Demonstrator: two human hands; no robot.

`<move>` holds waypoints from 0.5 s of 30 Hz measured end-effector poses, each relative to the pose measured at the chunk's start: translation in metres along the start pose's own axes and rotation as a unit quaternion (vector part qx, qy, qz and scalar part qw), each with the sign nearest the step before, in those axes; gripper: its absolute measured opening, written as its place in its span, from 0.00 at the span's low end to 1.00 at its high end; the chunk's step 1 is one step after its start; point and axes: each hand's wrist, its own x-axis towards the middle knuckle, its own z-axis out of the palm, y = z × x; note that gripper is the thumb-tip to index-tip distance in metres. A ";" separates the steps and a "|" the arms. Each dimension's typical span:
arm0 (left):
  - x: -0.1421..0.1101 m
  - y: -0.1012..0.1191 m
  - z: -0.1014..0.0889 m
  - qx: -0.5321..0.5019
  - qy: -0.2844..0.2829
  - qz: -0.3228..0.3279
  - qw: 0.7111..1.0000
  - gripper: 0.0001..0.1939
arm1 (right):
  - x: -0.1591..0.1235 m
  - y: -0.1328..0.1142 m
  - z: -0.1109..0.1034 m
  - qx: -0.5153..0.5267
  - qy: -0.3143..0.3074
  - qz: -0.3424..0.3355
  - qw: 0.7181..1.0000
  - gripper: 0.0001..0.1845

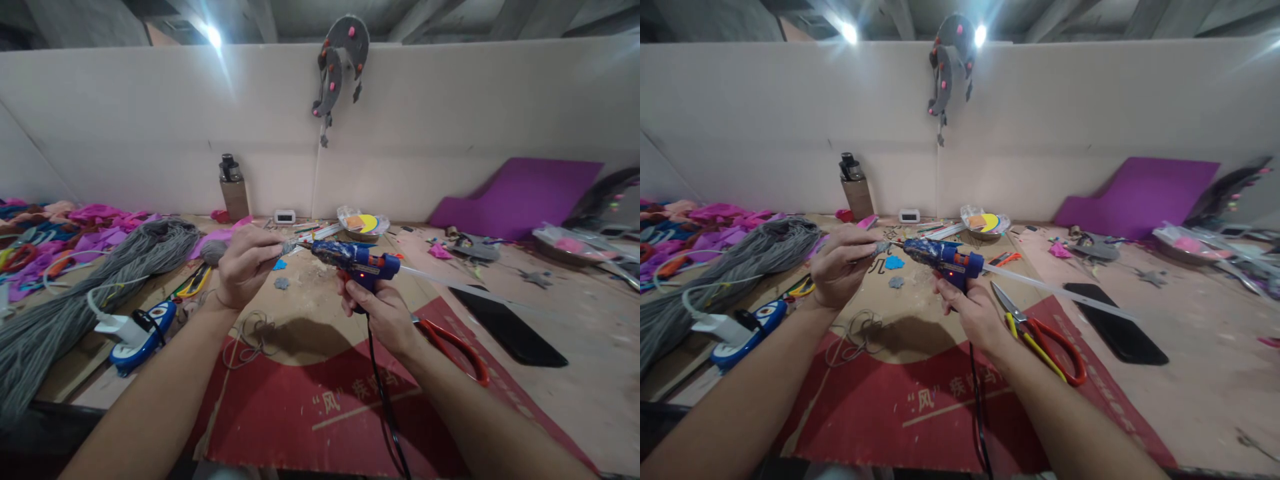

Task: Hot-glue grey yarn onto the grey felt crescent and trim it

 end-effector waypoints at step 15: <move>0.000 -0.001 0.001 -0.003 0.010 -0.003 1.000 0.14 | -0.001 0.001 -0.001 -0.006 -0.006 0.008 1.000 0.20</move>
